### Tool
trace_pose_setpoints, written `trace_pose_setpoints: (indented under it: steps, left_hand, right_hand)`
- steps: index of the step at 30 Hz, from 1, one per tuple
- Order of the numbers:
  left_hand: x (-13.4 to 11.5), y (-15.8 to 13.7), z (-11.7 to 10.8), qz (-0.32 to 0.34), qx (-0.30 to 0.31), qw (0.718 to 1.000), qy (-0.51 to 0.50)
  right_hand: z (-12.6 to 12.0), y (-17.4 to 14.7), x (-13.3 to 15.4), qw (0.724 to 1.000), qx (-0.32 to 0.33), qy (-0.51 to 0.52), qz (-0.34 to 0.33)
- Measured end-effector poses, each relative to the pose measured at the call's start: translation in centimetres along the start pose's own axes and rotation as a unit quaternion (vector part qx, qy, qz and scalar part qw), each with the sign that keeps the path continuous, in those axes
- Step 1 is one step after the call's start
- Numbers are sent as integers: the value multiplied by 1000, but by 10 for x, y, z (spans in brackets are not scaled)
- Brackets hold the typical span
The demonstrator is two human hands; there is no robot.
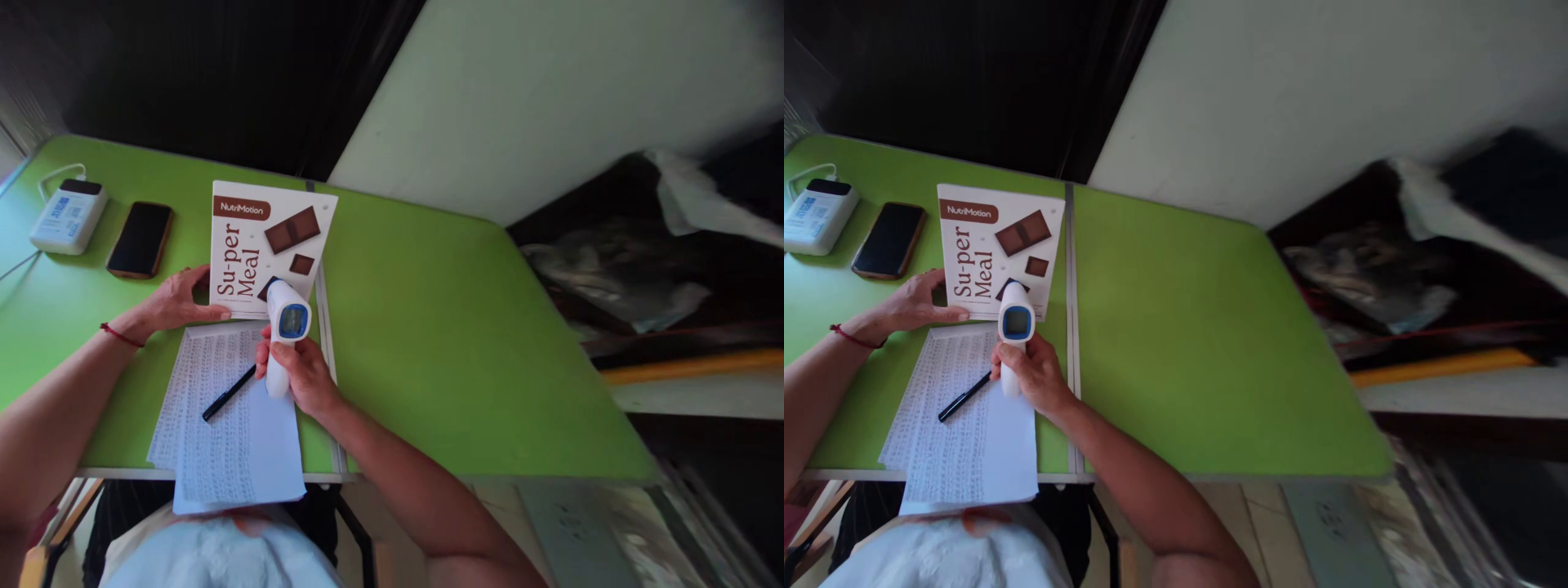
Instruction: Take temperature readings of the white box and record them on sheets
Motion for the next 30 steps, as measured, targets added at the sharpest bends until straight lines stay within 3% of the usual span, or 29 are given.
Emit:
trace_pose_setpoints:
  steps: [30]
  left_hand:
    - [2,-2,-2,-41,-11,998,36]
  right_hand:
    - [10,2,5,998,51,2,-39]
Point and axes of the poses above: each hand's wrist, its own y-axis towards the middle knuckle, its own z-axis out of the palm, x = y × z, the point moved 10 cm from there along y, towards the middle knuckle, and after that the axes turned 5 degrees about z, right-handed, at the moved point
